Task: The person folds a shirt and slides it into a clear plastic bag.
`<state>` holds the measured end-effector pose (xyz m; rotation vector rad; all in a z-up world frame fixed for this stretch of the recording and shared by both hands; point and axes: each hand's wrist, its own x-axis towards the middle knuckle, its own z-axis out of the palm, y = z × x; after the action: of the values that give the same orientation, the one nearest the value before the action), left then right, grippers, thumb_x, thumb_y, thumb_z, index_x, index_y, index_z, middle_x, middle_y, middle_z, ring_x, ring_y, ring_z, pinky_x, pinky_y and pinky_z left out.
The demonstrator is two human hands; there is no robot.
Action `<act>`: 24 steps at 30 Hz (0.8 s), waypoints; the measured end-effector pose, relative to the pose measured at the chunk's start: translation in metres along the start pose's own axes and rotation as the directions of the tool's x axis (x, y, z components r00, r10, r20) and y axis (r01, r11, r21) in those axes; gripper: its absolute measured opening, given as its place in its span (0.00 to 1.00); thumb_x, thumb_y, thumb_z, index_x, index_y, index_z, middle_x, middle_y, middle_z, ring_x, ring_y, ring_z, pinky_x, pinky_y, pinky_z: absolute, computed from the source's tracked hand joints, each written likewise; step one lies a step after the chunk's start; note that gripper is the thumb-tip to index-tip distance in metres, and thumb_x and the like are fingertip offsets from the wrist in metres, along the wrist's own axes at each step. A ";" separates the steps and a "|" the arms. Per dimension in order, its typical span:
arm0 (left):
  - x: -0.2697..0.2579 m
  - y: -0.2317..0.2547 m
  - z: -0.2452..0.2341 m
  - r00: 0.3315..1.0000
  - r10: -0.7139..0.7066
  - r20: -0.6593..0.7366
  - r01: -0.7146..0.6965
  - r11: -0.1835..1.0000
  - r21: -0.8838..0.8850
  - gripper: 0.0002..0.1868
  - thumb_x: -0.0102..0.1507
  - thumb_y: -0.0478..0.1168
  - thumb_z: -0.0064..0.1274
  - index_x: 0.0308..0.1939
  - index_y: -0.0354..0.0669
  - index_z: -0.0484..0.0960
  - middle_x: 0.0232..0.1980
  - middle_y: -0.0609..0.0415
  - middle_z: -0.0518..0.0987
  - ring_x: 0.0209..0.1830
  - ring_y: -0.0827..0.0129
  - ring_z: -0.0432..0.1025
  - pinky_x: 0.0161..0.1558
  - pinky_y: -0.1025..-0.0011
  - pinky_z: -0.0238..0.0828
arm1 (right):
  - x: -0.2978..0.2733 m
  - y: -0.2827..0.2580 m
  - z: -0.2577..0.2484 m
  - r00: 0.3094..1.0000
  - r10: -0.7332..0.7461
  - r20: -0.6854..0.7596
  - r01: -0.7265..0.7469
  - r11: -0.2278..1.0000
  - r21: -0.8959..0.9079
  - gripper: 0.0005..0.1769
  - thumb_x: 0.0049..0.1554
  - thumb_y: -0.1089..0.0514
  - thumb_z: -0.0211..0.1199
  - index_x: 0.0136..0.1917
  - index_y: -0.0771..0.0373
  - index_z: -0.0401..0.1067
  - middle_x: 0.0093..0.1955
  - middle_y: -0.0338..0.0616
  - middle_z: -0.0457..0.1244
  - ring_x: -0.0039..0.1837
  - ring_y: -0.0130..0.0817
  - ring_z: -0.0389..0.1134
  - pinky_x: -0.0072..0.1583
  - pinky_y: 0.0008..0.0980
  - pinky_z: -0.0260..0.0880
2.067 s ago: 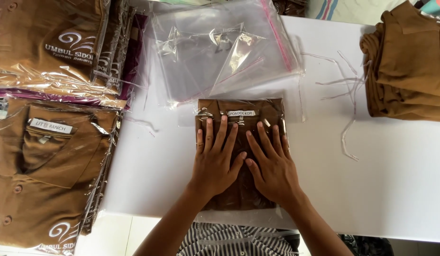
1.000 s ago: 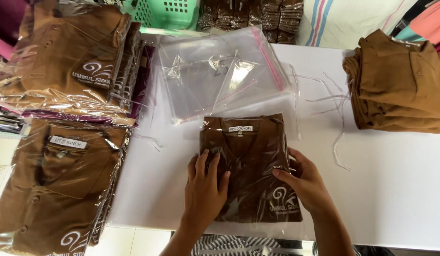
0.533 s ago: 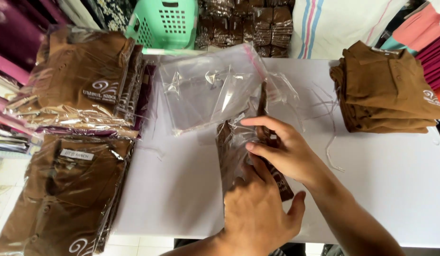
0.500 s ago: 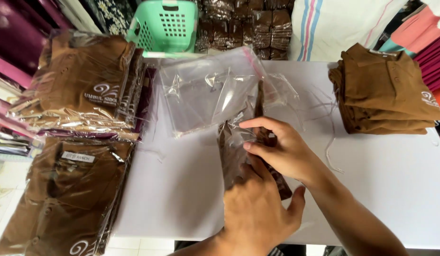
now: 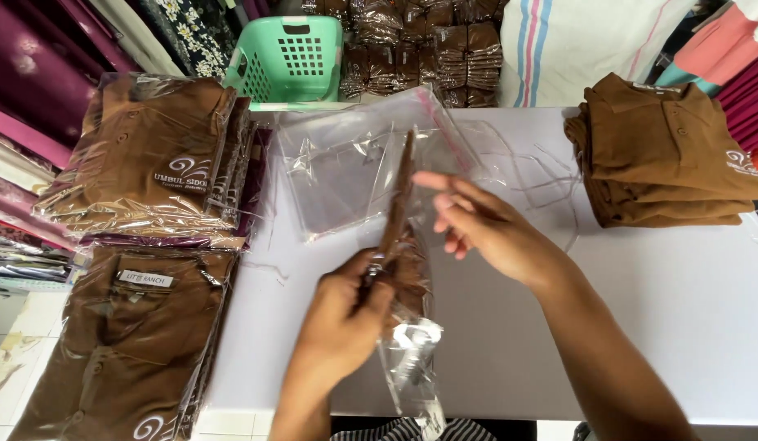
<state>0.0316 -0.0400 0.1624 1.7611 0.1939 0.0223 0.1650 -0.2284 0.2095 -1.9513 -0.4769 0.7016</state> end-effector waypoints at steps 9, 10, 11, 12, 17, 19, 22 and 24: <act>-0.018 -0.020 -0.028 0.946 0.273 0.175 -0.187 0.899 -0.395 0.18 0.71 0.32 0.48 0.65 0.33 0.77 0.49 0.51 0.84 0.46 0.67 0.79 0.50 0.72 0.79 | 0.010 0.158 0.099 0.911 0.196 0.362 -0.403 0.245 0.882 0.38 0.67 0.38 0.43 0.72 0.71 0.69 0.68 0.64 0.67 0.65 0.56 0.69 0.69 0.51 0.67; -0.021 -0.039 -0.031 0.946 0.269 0.180 -0.181 0.900 -0.396 0.18 0.71 0.32 0.48 0.65 0.33 0.77 0.49 0.51 0.84 0.46 0.67 0.79 0.50 0.72 0.79 | 0.010 0.168 0.102 0.911 0.200 0.361 -0.403 0.240 0.883 0.38 0.67 0.38 0.43 0.72 0.71 0.69 0.68 0.64 0.67 0.65 0.56 0.69 0.69 0.51 0.67; -0.026 -0.059 -0.034 0.933 0.305 0.193 -0.175 0.850 -0.497 0.23 0.70 0.28 0.49 0.70 0.32 0.72 0.57 0.48 0.82 0.36 0.73 0.73 0.40 0.76 0.72 | 0.009 0.177 0.106 0.935 0.124 0.333 -0.347 0.114 0.931 0.31 0.66 0.43 0.48 0.70 0.66 0.70 0.65 0.59 0.68 0.63 0.53 0.71 0.66 0.50 0.70; -0.031 -0.079 -0.037 0.918 0.341 0.200 -0.164 0.789 -0.592 0.29 0.70 0.23 0.50 0.75 0.32 0.68 0.65 0.44 0.79 0.27 0.80 0.67 0.29 0.80 0.65 | 0.009 0.186 0.110 0.955 0.052 0.293 -0.292 -0.019 0.956 0.25 0.65 0.47 0.54 0.69 0.62 0.72 0.63 0.54 0.70 0.60 0.49 0.73 0.63 0.49 0.73; -0.057 -0.206 -0.071 0.988 0.021 0.156 0.074 0.816 -0.574 0.46 0.54 0.30 0.67 0.76 0.38 0.66 0.53 0.44 0.81 0.50 0.57 0.76 0.49 0.62 0.73 | -0.003 0.184 0.087 0.966 0.253 -0.051 -0.021 0.273 0.962 0.23 0.60 0.56 0.57 0.67 0.67 0.69 0.58 0.57 0.68 0.55 0.50 0.70 0.57 0.46 0.70; -0.045 -0.184 -0.066 0.970 -0.148 0.193 0.236 0.755 -0.611 0.54 0.47 0.35 0.69 0.78 0.36 0.64 0.67 0.43 0.77 0.62 0.52 0.75 0.60 0.59 0.73 | -0.010 0.163 0.075 0.964 0.219 -0.149 0.062 0.361 0.931 0.31 0.57 0.61 0.54 0.74 0.68 0.64 0.67 0.62 0.66 0.64 0.55 0.67 0.64 0.49 0.66; -0.014 -0.123 -0.049 0.771 -0.636 0.004 0.634 0.768 -0.090 0.55 0.53 0.64 0.51 0.85 0.70 0.50 0.72 0.50 0.81 0.12 0.81 0.51 0.15 0.82 0.40 | -0.010 0.175 0.068 0.934 0.310 -0.179 0.038 0.412 0.910 0.35 0.51 0.74 0.52 0.73 0.68 0.64 0.68 0.61 0.65 0.68 0.58 0.65 0.67 0.49 0.61; 0.006 -0.139 -0.049 0.977 -0.148 0.151 0.110 0.966 0.235 0.46 0.63 0.66 0.47 0.77 0.45 0.55 0.82 0.49 0.58 0.85 0.59 0.48 0.81 0.56 0.38 | -0.005 0.191 0.066 0.957 0.187 -0.223 0.088 0.546 0.833 0.38 0.49 0.73 0.58 0.73 0.62 0.66 0.59 0.51 0.67 0.58 0.46 0.67 0.56 0.39 0.63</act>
<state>0.0153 0.0345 0.0363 1.9628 0.1947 -0.2509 0.1248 -0.2740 0.0163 -1.0883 0.1283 0.5136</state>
